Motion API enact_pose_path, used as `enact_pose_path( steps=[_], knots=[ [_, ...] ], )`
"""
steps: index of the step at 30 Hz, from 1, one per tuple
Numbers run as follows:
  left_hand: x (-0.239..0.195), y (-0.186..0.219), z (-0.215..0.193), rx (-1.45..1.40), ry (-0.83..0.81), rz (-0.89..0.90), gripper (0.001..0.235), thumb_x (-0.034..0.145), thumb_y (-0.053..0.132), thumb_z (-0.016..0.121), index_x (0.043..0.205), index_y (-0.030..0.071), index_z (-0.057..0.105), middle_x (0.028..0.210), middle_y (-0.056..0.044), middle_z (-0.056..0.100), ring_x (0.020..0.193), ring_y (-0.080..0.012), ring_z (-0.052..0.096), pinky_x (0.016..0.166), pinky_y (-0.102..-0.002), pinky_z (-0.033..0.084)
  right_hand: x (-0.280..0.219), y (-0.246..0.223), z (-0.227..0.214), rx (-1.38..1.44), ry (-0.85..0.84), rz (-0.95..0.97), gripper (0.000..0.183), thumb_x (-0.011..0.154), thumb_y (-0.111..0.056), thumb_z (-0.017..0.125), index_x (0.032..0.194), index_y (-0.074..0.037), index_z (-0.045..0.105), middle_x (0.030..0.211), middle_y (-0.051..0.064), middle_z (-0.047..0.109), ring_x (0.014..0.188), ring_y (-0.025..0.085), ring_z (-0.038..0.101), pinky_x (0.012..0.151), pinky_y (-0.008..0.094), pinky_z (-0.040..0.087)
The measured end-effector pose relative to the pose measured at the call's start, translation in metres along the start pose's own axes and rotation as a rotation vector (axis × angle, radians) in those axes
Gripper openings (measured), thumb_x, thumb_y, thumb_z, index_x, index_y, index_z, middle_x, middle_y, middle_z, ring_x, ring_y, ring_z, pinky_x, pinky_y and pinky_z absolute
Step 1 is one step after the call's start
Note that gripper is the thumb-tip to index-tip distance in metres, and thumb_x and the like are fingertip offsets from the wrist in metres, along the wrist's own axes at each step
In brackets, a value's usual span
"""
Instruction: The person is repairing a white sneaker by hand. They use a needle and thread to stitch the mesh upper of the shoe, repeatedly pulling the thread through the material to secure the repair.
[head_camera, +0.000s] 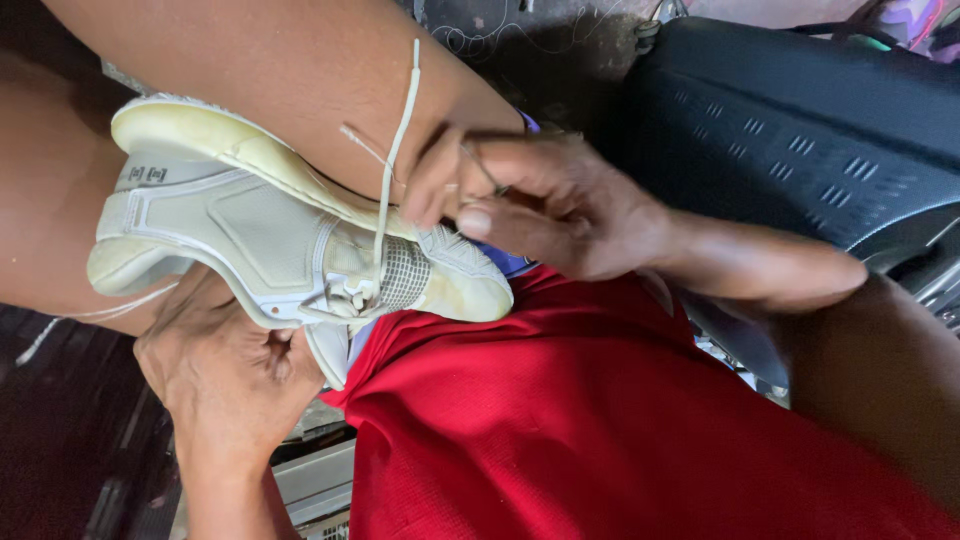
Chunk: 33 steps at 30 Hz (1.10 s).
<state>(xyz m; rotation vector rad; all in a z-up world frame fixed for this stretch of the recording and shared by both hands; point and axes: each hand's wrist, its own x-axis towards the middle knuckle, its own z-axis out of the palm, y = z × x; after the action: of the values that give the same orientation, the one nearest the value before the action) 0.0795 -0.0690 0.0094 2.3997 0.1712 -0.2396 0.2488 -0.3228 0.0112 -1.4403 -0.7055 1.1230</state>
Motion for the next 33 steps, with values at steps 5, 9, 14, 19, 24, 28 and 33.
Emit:
enact_pose_path(
  steps=[5, 9, 14, 19, 24, 28, 33],
  knots=[
    [0.001, -0.003, -0.001, -0.064, 0.006, 0.016, 0.012, 0.082, 0.017, 0.075, 0.083, 0.009, 0.066, 0.084, -0.008, 0.061, 0.082, -0.0317, 0.064, 0.076, -0.041, 0.050, 0.019, 0.002, 0.041, 0.068, 0.068, 0.183, 0.019, 0.112, -0.013, 0.053, 0.097, -0.002, 0.053, 0.082, 0.005, 0.056, 0.066, 0.013, 0.048, 0.065, 0.032, 0.043],
    [0.005, 0.000, -0.004, -0.045, -0.011, -0.007, 0.013, 0.074, 0.015, 0.076, 0.077, 0.008, 0.065, 0.080, -0.008, 0.061, 0.082, -0.0332, 0.064, 0.075, -0.044, 0.050, 0.039, 0.006, 0.055, -0.194, 0.215, 0.015, 0.021, 0.113, -0.014, 0.058, 0.098, -0.002, 0.051, 0.077, 0.005, 0.052, 0.070, 0.011, 0.050, 0.072, 0.031, 0.045],
    [0.006, -0.001, -0.006, -0.111, 0.004, 0.006, 0.013, 0.070, 0.012, 0.074, 0.079, 0.008, 0.066, 0.084, -0.009, 0.062, 0.083, -0.0326, 0.063, 0.076, -0.046, 0.049, 0.054, 0.011, 0.055, -0.144, 0.230, 0.034, 0.025, 0.113, -0.014, 0.057, 0.093, -0.002, 0.048, 0.080, 0.006, 0.046, 0.066, 0.011, 0.045, 0.064, 0.030, 0.041],
    [0.005, -0.006, -0.002, -0.209, 0.023, 0.012, 0.013, 0.077, 0.010, 0.073, 0.076, 0.007, 0.060, 0.087, -0.008, 0.062, 0.084, -0.0329, 0.061, 0.076, -0.044, 0.047, 0.056, 0.016, 0.054, -0.115, 0.227, 0.017, 0.029, 0.115, -0.014, 0.056, 0.092, -0.002, 0.044, 0.079, 0.007, 0.044, 0.068, 0.012, 0.042, 0.064, 0.029, 0.041],
    [0.013, -0.005, -0.021, -0.301, -0.135, -0.165, 0.016, 0.079, 0.011, 0.070, 0.093, 0.005, 0.066, 0.089, -0.009, 0.063, 0.074, -0.0264, 0.062, 0.069, -0.040, 0.048, 0.045, 0.005, 0.026, 0.001, 0.097, 0.236, 0.022, 0.110, -0.016, 0.054, 0.093, -0.003, 0.051, 0.072, 0.005, 0.055, 0.063, 0.009, 0.057, 0.058, 0.029, 0.047],
    [0.014, 0.001, -0.045, -0.476, -0.346, -0.199, 0.054, 0.075, 0.028, 0.074, 0.121, 0.001, 0.062, 0.108, -0.011, 0.066, 0.074, -0.0168, 0.070, 0.066, -0.032, 0.056, 0.019, -0.002, -0.015, -0.228, 0.103, 0.065, 0.022, 0.116, -0.018, 0.052, 0.100, -0.003, 0.054, 0.090, 0.007, 0.064, 0.078, 0.014, 0.067, 0.069, 0.032, 0.052],
    [0.026, 0.026, -0.021, -0.286, -0.507, -0.575, 0.039, 0.083, 0.039, 0.082, 0.103, 0.005, 0.075, 0.088, -0.010, 0.073, 0.068, -0.0213, 0.066, 0.060, -0.035, 0.053, -0.003, -0.004, -0.051, -0.916, 0.234, -0.013, 0.020, 0.116, -0.012, 0.059, 0.100, 0.000, 0.057, 0.087, 0.013, 0.061, 0.075, 0.025, 0.064, 0.068, 0.039, 0.050]
  ],
)
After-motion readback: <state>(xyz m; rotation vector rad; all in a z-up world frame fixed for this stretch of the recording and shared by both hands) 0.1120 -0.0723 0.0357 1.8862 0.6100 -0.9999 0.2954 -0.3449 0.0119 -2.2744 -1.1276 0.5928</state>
